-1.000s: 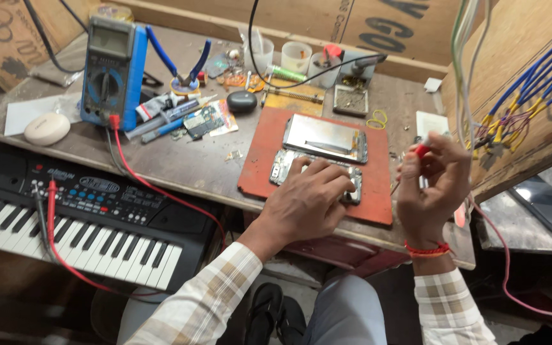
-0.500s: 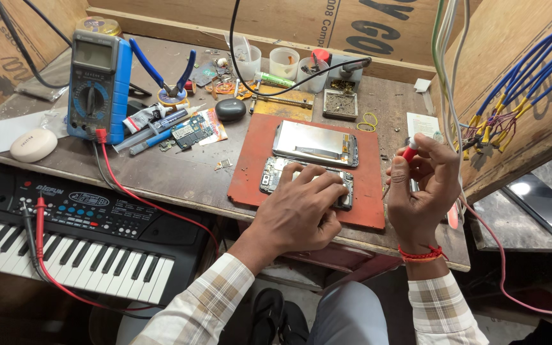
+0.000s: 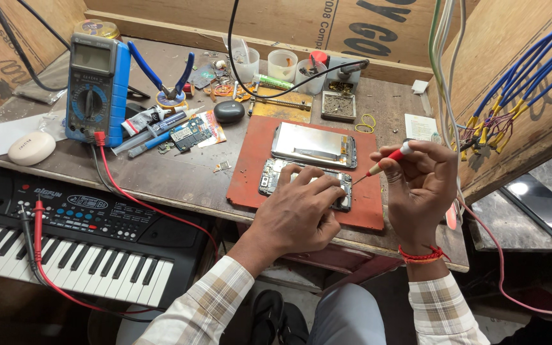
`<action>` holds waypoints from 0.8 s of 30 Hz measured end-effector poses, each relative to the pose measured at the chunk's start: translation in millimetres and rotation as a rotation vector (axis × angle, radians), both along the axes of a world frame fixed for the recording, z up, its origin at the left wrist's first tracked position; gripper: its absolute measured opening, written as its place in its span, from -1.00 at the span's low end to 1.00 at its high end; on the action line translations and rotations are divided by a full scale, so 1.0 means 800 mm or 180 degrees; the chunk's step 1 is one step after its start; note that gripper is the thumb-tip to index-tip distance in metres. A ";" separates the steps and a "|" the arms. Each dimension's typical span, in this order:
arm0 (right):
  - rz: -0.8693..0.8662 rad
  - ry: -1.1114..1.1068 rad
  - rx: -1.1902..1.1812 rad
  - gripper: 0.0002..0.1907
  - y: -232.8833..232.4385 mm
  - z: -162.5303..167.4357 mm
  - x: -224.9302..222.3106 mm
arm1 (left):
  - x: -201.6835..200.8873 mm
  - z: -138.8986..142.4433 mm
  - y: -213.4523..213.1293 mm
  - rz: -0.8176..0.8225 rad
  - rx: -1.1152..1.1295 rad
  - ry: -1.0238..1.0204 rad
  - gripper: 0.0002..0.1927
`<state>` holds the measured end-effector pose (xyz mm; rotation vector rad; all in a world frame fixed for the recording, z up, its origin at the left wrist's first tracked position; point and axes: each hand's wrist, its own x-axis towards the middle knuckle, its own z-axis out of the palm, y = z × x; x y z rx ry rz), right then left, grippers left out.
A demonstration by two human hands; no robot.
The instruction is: The person uses a red-handled screwdriver to loosen and remove screws from a disassembled mobile phone chassis on a workbench. They then lift the phone screen assembly and set it aside, leaving the internal components exposed.
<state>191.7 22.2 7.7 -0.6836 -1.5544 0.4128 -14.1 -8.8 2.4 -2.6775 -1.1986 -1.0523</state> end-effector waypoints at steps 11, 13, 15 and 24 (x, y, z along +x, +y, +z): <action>-0.0008 -0.0041 -0.0075 -0.63 0.002 -0.001 0.001 | 0.002 0.000 0.001 -0.0015 -0.0080 -0.0051 -0.63; -0.0056 -0.0080 -0.0078 -0.62 0.002 -0.001 0.001 | 0.001 0.000 0.001 -0.0015 -0.0105 -0.0038 -0.64; -0.0098 -0.0117 -0.0061 -0.62 0.002 0.000 0.001 | 0.001 0.000 0.001 -0.0026 -0.0067 -0.0059 -0.64; -0.0024 -0.0104 -0.0080 -0.63 0.003 -0.001 0.002 | 0.003 -0.001 0.002 -0.0016 -0.0072 -0.0059 -0.65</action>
